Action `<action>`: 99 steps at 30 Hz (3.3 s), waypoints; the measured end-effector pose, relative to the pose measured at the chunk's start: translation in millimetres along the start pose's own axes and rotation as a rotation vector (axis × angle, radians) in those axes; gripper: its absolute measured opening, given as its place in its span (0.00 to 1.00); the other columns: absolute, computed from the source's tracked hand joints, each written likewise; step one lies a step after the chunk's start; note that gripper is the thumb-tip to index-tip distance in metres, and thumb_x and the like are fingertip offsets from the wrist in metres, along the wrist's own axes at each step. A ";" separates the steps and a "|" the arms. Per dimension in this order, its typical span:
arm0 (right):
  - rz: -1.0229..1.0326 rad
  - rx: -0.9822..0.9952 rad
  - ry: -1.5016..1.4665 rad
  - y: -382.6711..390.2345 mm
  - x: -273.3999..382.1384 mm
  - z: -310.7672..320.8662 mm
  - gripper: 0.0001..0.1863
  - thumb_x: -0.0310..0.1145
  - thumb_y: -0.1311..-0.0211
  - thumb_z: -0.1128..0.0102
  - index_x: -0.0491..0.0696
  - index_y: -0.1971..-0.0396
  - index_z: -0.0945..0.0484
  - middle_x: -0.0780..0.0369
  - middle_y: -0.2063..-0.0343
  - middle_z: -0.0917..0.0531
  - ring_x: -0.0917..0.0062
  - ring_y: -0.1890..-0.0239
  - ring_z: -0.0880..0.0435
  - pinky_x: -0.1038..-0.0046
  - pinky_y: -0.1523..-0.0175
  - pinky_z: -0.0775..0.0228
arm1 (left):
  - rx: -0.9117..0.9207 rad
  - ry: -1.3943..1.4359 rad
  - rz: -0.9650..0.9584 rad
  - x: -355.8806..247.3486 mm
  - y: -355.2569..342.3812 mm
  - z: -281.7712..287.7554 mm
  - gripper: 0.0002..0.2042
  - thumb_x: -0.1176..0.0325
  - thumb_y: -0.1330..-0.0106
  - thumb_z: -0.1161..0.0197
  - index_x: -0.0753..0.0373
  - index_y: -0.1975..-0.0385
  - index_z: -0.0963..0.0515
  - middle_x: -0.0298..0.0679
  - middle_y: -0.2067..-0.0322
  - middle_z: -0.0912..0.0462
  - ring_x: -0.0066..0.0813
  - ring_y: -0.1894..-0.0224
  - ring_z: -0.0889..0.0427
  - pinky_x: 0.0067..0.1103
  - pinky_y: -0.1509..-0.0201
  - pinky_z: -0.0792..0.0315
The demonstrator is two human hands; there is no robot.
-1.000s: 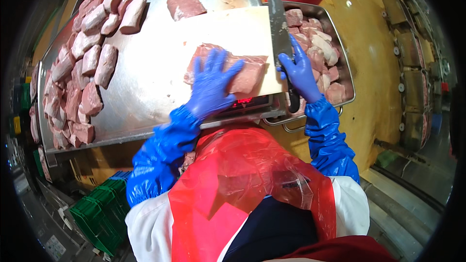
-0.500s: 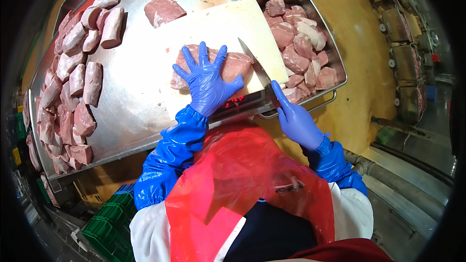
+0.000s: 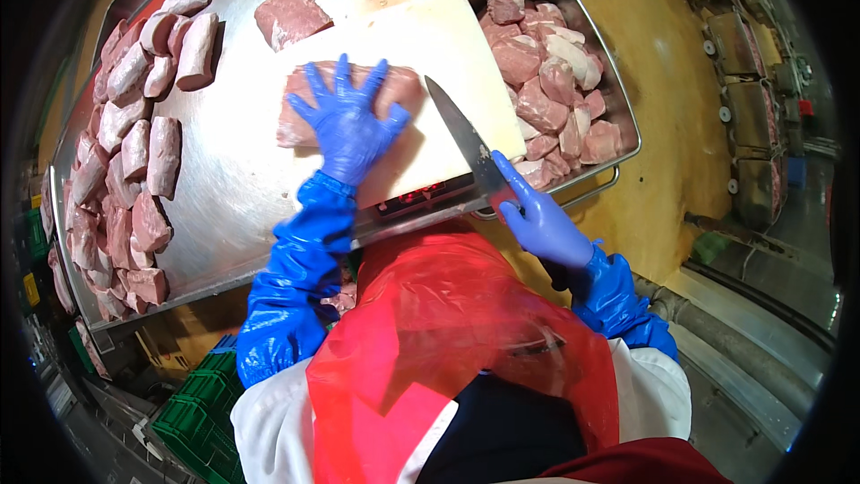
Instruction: The person cuts large pieces of raw meat into smaller portions using a knife on a cutting board placed on a digital scale. The cut pieces are moved to a metal tray on the left side of the workspace.
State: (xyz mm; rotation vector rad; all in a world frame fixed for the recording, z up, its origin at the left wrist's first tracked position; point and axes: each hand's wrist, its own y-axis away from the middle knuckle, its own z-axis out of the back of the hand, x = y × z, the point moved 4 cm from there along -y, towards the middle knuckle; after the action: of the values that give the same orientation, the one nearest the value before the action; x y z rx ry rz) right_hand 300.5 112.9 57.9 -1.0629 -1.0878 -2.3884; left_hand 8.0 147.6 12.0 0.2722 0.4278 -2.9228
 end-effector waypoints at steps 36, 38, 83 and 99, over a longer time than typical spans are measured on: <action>0.358 -0.402 -0.572 -187.4 85.5 -7.9 0.38 0.24 0.30 0.48 0.47 0.23 0.51 0.61 0.63 0.20 0.86 0.77 0.26 0.82 0.75 0.31 | -0.312 0.763 0.174 78.4 81.9 16.3 0.28 0.66 0.30 0.37 0.67 0.32 0.33 0.57 0.38 0.26 0.50 0.36 0.24 0.34 0.33 0.31; 0.417 -0.352 -0.377 -163.0 105.9 -16.0 0.38 0.25 0.30 0.49 0.50 0.23 0.50 0.61 0.65 0.19 0.86 0.77 0.25 0.82 0.76 0.31 | -0.337 0.717 0.221 87.7 110.6 21.5 0.21 0.69 0.32 0.34 0.66 0.41 0.25 0.52 0.46 0.20 0.45 0.43 0.19 0.32 0.38 0.28; 0.333 -0.023 0.836 -55.7 114.0 -132.4 0.48 0.22 0.41 0.46 0.57 0.22 0.56 0.48 0.72 0.17 0.52 0.71 0.15 0.51 0.65 0.23 | 0.009 1.280 0.239 98.3 139.3 27.9 0.05 0.81 0.41 0.40 0.63 0.70 0.28 0.33 0.70 0.30 0.19 0.69 0.31 0.19 0.65 0.33; 0.353 -0.311 -0.655 -122.2 56.4 -26.6 0.40 0.27 0.29 0.43 0.52 0.22 0.53 0.63 0.74 0.20 0.85 0.80 0.24 0.81 0.76 0.30 | -0.397 0.623 0.141 98.0 98.4 54.7 0.18 0.68 0.36 0.31 0.67 0.48 0.21 0.51 0.48 0.21 0.46 0.45 0.22 0.33 0.38 0.29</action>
State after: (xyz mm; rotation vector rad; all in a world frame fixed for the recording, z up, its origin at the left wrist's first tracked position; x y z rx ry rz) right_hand 183.0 175.5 24.4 -2.0454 -0.6135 -1.9988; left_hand -75.8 24.3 17.3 1.0986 1.0037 -2.4829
